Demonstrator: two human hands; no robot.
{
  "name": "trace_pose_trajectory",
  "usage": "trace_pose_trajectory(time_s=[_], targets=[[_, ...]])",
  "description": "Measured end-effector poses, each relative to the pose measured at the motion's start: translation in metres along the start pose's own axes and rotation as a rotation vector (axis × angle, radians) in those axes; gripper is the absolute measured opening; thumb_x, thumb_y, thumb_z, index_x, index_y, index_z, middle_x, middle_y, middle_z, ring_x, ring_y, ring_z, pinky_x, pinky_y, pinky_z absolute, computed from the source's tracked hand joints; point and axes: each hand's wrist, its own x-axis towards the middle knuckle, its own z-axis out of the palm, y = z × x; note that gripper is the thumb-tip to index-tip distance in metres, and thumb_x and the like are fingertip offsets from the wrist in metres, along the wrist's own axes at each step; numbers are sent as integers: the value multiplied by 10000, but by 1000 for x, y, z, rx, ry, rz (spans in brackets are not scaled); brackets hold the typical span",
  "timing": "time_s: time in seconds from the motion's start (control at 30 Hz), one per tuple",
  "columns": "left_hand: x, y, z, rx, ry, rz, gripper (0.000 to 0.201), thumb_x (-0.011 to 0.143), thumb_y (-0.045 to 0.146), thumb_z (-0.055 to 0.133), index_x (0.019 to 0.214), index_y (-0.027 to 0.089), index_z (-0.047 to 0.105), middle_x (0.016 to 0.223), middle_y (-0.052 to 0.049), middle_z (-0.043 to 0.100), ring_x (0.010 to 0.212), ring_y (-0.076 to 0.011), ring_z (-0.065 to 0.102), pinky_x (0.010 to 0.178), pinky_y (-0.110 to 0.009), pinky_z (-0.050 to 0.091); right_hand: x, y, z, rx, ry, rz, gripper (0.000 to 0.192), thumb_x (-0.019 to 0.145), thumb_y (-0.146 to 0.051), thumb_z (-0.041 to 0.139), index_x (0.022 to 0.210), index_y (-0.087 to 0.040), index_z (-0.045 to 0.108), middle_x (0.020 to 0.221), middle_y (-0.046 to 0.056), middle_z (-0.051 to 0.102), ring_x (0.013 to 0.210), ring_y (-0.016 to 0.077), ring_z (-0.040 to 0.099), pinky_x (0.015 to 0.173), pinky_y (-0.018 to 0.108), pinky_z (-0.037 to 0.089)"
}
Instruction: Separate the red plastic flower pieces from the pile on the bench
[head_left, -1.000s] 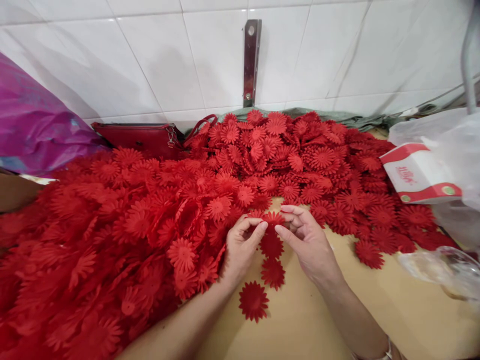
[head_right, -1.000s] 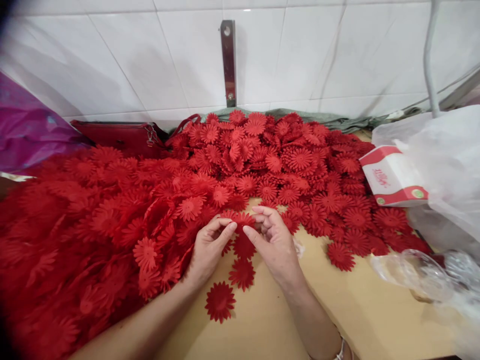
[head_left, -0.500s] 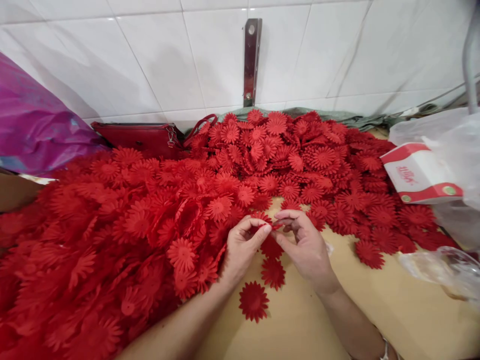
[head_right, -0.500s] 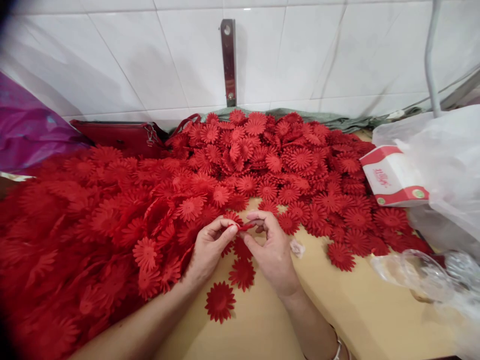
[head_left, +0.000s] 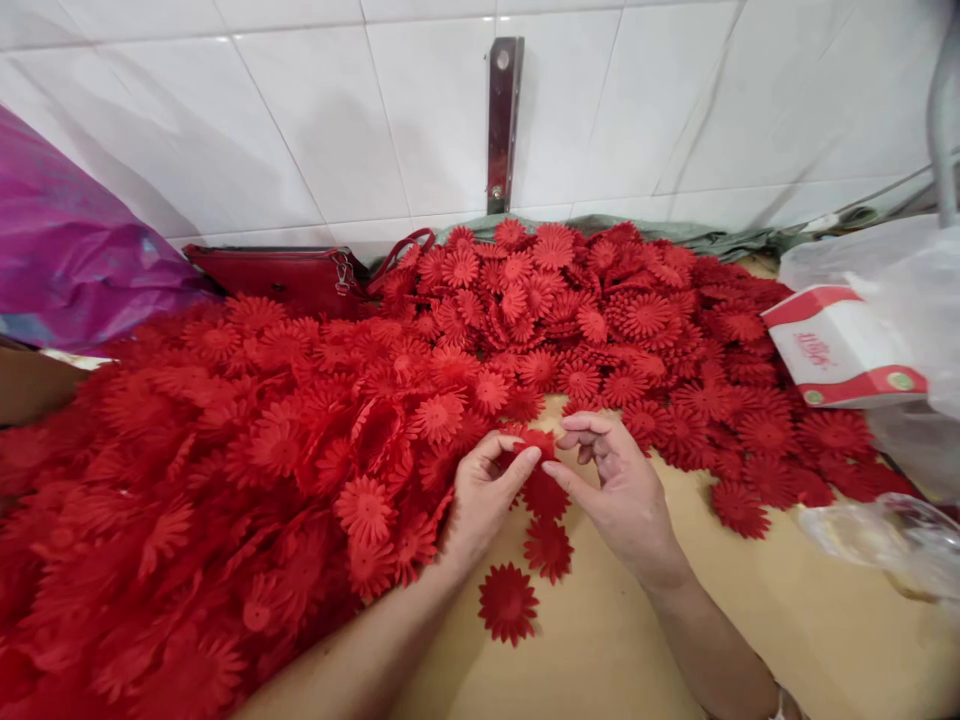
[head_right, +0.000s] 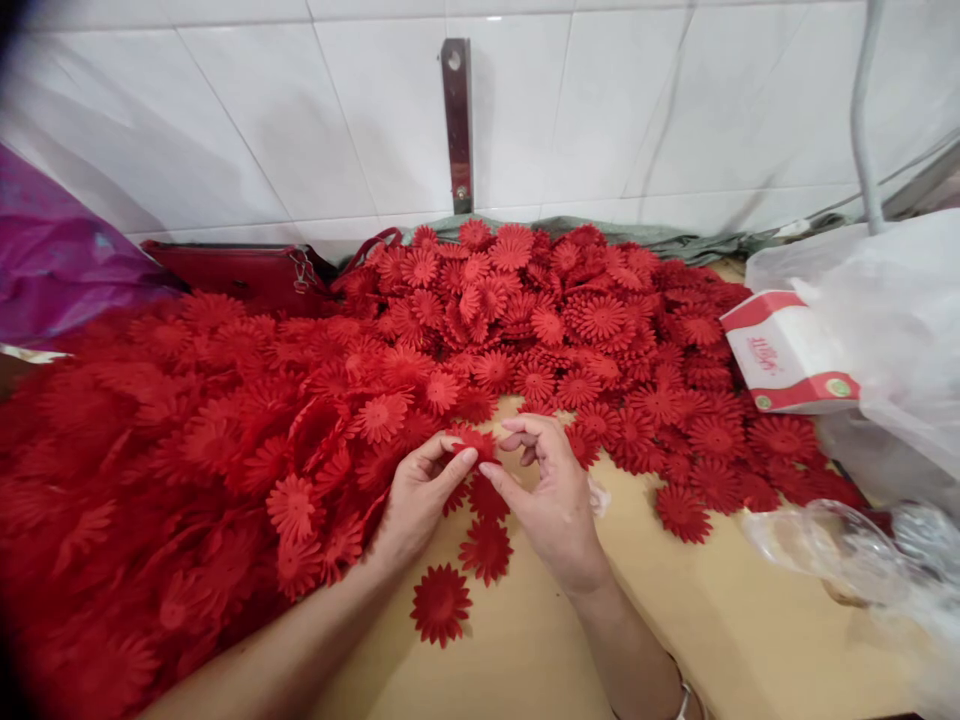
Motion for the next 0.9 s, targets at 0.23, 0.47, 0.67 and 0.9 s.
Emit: trace_pose_trajectory(time_s=[0.23,0.47,0.67,0.9], targets=[[1,-1,-2,-61,-47,-9,302,698,374,876,685,159,665,701,27,616,694,-112,529,731,-230,442,-3,-8,0,-235,-47,-178,110,923,-254,689,1029,-276,673,1177,47,606,1117,188,594,923,339,465],[0,-6,-2,-76,22,-13,293,721,392,866,735,168,677,724,39,614,701,-100,521,740,-216,444,3,-5,-7,-76,136,17,109,958,-338,620,960,-231,641,1029,44,648,975,186,620,881,333,483],[-1,-10,-4,-90,74,7,337,767,468,822,736,171,667,733,29,622,702,-109,529,742,-227,456,4,-13,-10,-33,145,58,226,1009,-387,518,1023,-218,666,1022,55,669,1002,198,621,945,354,460],[-3,-4,-7,113,60,95,347,870,447,716,657,173,715,711,-7,622,722,-139,563,748,-254,458,2,-17,-13,8,-52,-68,239,1036,-280,461,927,-228,667,1098,59,641,1106,194,590,1004,344,427]])
